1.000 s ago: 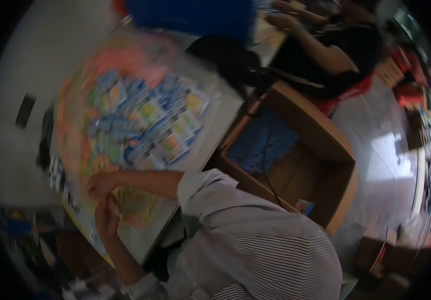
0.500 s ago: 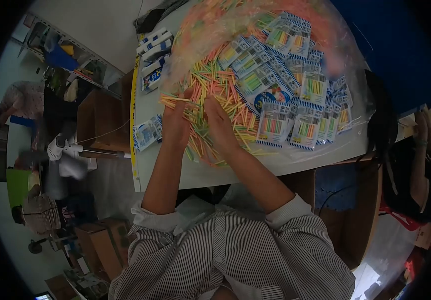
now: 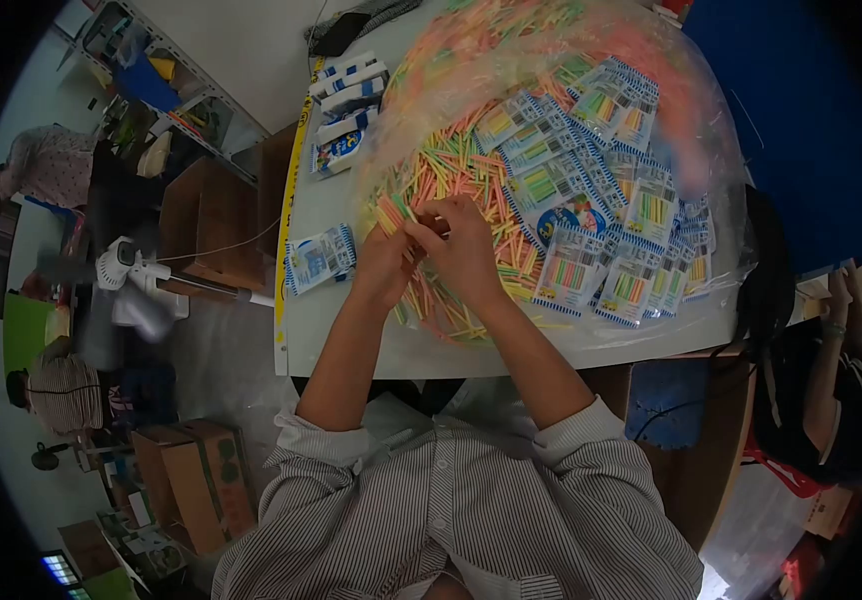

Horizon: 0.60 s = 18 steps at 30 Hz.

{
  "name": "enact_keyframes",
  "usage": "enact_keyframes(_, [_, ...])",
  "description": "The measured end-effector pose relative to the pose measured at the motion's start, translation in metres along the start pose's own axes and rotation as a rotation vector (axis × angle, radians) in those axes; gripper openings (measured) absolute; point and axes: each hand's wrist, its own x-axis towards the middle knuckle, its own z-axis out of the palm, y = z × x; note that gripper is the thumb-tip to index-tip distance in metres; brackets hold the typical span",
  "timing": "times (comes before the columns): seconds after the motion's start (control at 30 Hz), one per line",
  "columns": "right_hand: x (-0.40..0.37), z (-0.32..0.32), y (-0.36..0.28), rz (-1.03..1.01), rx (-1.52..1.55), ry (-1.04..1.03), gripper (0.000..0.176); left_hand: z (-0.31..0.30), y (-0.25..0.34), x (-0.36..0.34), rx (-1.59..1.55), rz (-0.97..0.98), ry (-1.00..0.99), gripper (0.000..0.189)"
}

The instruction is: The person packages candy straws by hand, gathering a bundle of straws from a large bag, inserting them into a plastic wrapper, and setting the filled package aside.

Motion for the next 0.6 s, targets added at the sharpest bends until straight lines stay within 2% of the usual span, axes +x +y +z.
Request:
enact_keyframes(0.07, [0.004, -0.003, 0.002, 0.023, 0.006, -0.024, 0.013, -0.006, 0.000, 0.002, 0.015, -0.007, 0.002, 0.019])
enact_keyframes(0.13, [0.006, -0.009, 0.002, -0.046, -0.028, -0.113, 0.009, -0.014, 0.004, 0.002, -0.086, -0.126, 0.006, 0.022])
enact_keyframes(0.17, [0.006, -0.013, 0.004, -0.051, -0.027, -0.120, 0.009, -0.016, 0.004, 0.002, -0.089, -0.119, 0.011, 0.022])
enact_keyframes(0.23, [0.009, -0.019, 0.006, -0.305, -0.432, 0.029, 0.017, -0.018, 0.009, 0.000, -0.230, -0.059, -0.107, 0.026])
enact_keyframes(0.27, [0.007, -0.015, 0.005, -0.309, -0.430, 0.024, 0.017, -0.016, 0.010, -0.002, -0.233, -0.055, -0.103, 0.026])
enact_keyframes(0.33, [0.003, -0.004, -0.002, -0.308, -0.220, 0.187, 0.029, 0.000, 0.014, -0.005, -0.269, 0.143, 0.015, 0.028])
enact_keyframes(0.37, [0.000, 0.003, -0.006, -0.317, -0.219, 0.192, 0.029, 0.003, 0.012, -0.001, -0.268, 0.151, 0.009, 0.028])
enact_keyframes(0.43, [-0.010, 0.017, -0.014, 0.494, 0.931, 0.137, 0.039, 0.008, 0.004, 0.003, -0.171, 0.332, 0.123, 0.028])
enact_keyframes(0.47, [-0.013, 0.019, -0.015, 0.492, 0.932, 0.132, 0.039, 0.010, -0.001, 0.001, -0.172, 0.337, 0.125, 0.028])
enact_keyframes(0.53, [-0.018, 0.026, -0.018, 0.601, 1.272, -0.016, 0.038, 0.013, -0.002, -0.011, 0.126, 0.211, 0.155, 0.028])
enact_keyframes(0.57, [-0.020, 0.025, -0.021, 0.605, 1.274, -0.028, 0.038, 0.009, -0.004, -0.012, 0.126, 0.217, 0.166, 0.028])
enact_keyframes(0.6, [-0.021, 0.020, -0.025, 0.557, 1.138, -0.096, 0.039, 0.003, -0.005, -0.011, 0.069, 0.233, 0.124, 0.026])
